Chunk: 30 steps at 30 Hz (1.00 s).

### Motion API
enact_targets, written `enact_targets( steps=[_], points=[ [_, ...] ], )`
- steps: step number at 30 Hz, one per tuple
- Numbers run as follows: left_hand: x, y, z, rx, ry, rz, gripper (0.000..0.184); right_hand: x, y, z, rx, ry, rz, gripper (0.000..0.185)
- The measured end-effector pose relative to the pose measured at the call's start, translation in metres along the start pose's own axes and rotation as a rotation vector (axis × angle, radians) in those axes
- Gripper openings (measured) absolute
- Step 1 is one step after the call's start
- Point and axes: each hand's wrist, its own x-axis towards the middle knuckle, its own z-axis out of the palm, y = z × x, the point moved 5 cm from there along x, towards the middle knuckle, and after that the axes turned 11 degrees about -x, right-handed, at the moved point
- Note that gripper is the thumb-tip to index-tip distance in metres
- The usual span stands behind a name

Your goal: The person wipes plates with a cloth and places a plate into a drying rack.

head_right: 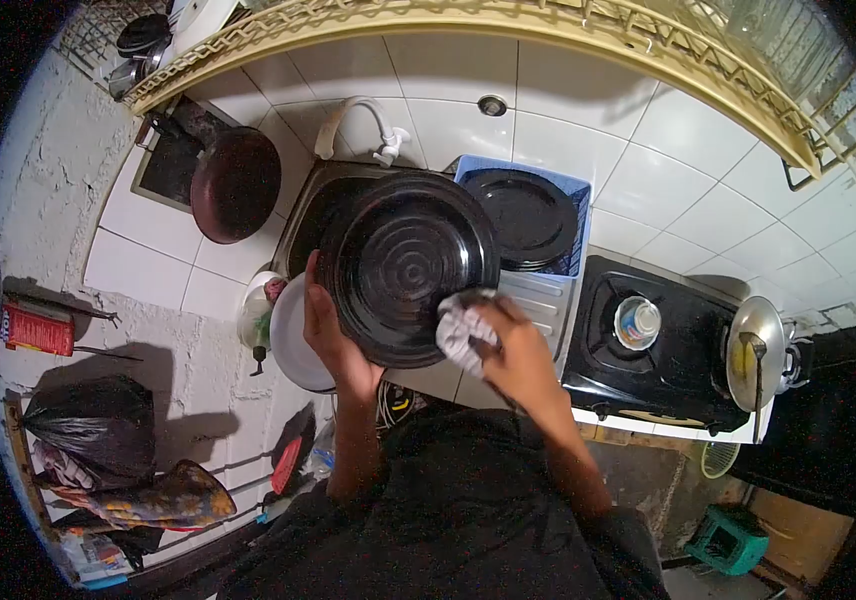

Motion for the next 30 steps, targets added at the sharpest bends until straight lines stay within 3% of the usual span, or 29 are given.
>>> enact_targets(
  steps=[3, 8, 12, 16, 20, 23, 24, 27, 28, 30],
  points=[
    [0.002, 0.006, 0.0, -0.018, 0.092, 0.027, 0.054, -0.002, 0.006, 0.004, 0.026, -0.02, 0.188, 0.055],
    [0.005, 0.01, -0.005, 0.026, 0.144, 0.047, 0.052, -0.008, -0.007, 0.019, 0.145, -0.073, -0.168, 0.058],
    [0.002, 0.011, -0.007, 0.059, 0.145, 0.07, 0.052, -0.003, -0.002, 0.008, 0.005, -0.071, 0.223, 0.057],
    [0.003, 0.012, -0.006, 0.041, 0.146, 0.031, 0.054, -0.01, -0.008, 0.011, 0.06, -0.106, -0.147, 0.061],
    [-0.001, 0.004, -0.008, -0.006, 0.09, 0.021, 0.055, 0.008, 0.01, -0.002, -0.088, -0.058, 0.118, 0.059],
    [-0.001, 0.005, -0.007, -0.029, 0.055, -0.004, 0.055, 0.004, 0.016, 0.003, -0.037, -0.152, -0.015, 0.06],
    [-0.001, 0.005, -0.006, -0.042, 0.047, -0.02, 0.055, 0.006, 0.0, -0.009, 0.042, -0.144, -0.198, 0.059],
    [-0.002, 0.003, -0.011, 0.035, 0.05, 0.002, 0.056, 0.006, 0.01, -0.002, 0.122, -0.166, -0.173, 0.059],
    [-0.003, 0.002, -0.012, 0.055, 0.044, 0.007, 0.056, 0.009, 0.009, -0.007, 0.029, -0.205, -0.014, 0.061],
    [-0.006, -0.002, -0.012, 0.093, 0.029, 0.017, 0.055, 0.011, 0.01, -0.004, -0.135, -0.128, 0.041, 0.062]
  ],
)
